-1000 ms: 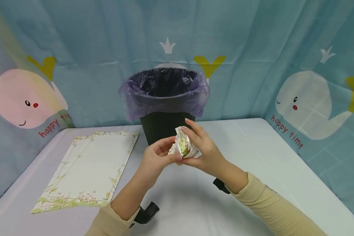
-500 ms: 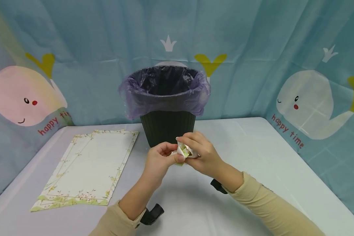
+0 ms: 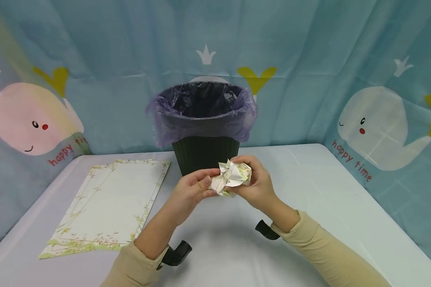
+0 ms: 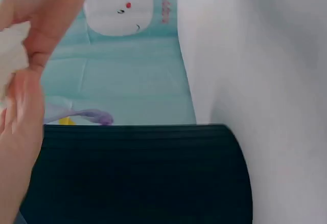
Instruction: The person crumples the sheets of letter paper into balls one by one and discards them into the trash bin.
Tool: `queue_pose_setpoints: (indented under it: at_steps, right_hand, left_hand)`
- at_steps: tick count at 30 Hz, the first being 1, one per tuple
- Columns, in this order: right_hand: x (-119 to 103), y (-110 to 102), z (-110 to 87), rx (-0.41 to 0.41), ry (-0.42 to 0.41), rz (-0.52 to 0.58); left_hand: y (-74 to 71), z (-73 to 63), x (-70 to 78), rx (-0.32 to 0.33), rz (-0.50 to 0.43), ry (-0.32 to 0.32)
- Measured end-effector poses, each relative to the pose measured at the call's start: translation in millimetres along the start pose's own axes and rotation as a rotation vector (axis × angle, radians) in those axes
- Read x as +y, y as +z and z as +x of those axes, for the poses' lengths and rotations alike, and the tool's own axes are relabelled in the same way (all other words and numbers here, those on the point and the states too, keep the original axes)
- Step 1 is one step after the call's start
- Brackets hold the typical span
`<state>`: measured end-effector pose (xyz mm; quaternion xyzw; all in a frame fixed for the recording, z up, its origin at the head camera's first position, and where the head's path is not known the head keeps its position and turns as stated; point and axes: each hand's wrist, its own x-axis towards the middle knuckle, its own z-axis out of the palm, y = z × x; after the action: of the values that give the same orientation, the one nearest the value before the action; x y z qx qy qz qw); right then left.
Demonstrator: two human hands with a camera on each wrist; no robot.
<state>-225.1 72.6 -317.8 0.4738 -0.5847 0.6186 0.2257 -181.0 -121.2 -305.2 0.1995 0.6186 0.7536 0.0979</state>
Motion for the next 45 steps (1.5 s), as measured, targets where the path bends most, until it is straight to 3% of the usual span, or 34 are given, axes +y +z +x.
queue_pose_setpoints:
  at_steps: [4,7,8,11,14,17,20,25,28,31,34,37,41,45]
  right_hand:
    - [-6.3,4.7,0.1,0.008,0.077,0.198]
    - [-7.7,10.0,1.1,0.006,0.079,0.29]
    - [-8.0,11.5,1.3,0.001,0.071,0.295]
    - [-8.4,14.4,1.8,-0.016,0.074,0.306]
    - [-9.9,14.6,1.0,-0.064,0.128,0.242]
    - [-12.6,12.4,0.5,-0.087,0.162,0.119]
    - [-13.2,11.7,0.9,-0.076,0.11,0.034]
    - [-8.9,14.0,0.8,-0.057,-0.012,0.091]
    - [-8.7,10.8,0.3,-0.113,-0.038,0.022]
    - [-12.1,0.9,1.8,-0.267,-0.018,-0.062]
    - [-16.3,-12.4,7.0,-0.452,0.01,-0.054]
    - [-17.3,-23.1,14.8,-0.551,0.006,-0.01]
    - [-16.0,-27.0,21.8,-0.553,-0.056,-0.012]
    - [-13.9,-22.0,19.3,-0.456,-0.113,-0.005]
  left_hand:
    - [-5.1,0.8,-7.5,-0.231,-0.059,0.014]
    - [-6.4,1.4,-13.6,-0.385,-0.104,0.085]
    - [-5.9,1.5,-15.0,-0.402,-0.114,0.113]
    - [-1.3,3.0,-17.2,-0.357,-0.142,0.137]
    - [6.2,4.5,-17.0,-0.227,-0.174,0.088]
    - [13.0,5.0,-16.7,-0.142,-0.198,0.039]
    - [17.4,4.2,-15.7,-0.079,-0.217,-0.001]
    - [23.6,3.0,-10.7,0.008,-0.264,-0.075]
    - [25.4,3.1,-6.8,0.08,-0.196,-0.071]
    - [24.2,3.4,-3.3,0.149,-0.065,-0.03]
    - [20.4,3.1,-0.3,0.162,0.049,0.026]
    - [15.5,0.9,2.2,0.12,0.119,0.069]
    - [12.0,-3.7,4.3,0.07,0.162,0.071]
    - [15.6,-7.0,3.5,0.068,0.171,0.053]
